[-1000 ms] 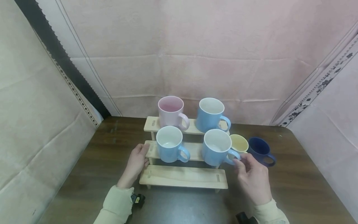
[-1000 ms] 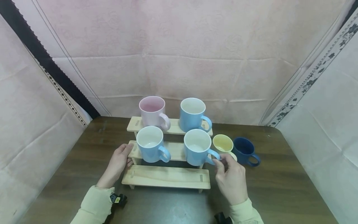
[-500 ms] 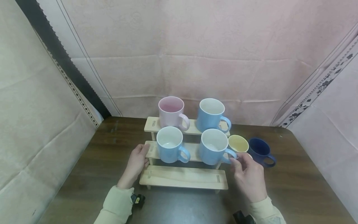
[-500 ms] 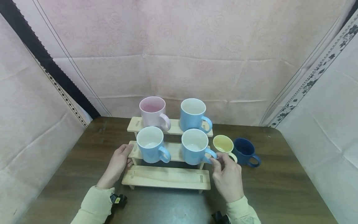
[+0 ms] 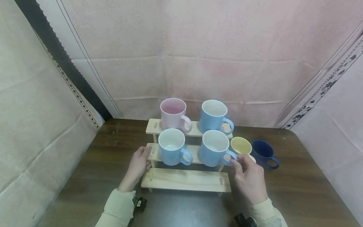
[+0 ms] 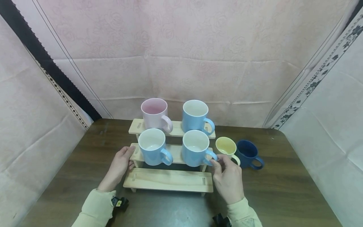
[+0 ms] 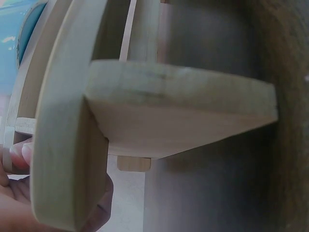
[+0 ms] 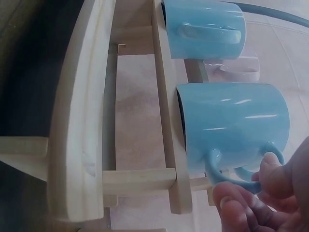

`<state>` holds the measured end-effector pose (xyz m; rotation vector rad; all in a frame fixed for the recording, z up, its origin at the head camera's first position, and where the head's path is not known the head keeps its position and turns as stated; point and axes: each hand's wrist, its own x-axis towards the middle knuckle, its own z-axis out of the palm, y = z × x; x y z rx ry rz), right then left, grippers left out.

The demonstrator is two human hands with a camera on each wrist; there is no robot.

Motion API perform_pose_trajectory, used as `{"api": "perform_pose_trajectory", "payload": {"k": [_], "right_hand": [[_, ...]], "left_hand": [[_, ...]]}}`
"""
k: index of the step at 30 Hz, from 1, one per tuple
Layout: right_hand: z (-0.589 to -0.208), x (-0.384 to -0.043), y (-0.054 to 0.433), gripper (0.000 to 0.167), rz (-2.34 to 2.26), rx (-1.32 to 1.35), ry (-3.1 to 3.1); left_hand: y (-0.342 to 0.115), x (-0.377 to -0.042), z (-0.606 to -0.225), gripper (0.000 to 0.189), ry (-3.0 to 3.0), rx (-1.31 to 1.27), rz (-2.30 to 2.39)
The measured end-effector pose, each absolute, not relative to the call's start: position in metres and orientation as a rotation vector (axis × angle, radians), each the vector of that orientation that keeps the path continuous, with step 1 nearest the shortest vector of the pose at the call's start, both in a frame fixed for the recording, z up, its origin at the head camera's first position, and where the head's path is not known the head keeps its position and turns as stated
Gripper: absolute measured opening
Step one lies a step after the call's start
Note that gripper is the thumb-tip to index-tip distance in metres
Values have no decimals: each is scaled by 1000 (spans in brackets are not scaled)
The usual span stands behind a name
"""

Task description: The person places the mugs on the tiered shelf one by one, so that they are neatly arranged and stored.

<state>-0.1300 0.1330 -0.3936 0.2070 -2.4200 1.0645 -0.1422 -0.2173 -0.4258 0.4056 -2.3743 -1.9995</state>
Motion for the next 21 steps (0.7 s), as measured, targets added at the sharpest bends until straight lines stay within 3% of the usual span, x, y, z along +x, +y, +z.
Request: {"api": "perform_pose_trajectory", "payload": {"k": [21], "right_hand": [[-385,-127,139,12,1116,277,-2571]], "left_hand": [[-216,-142,-425,35,-2368,410,-2000]]}}
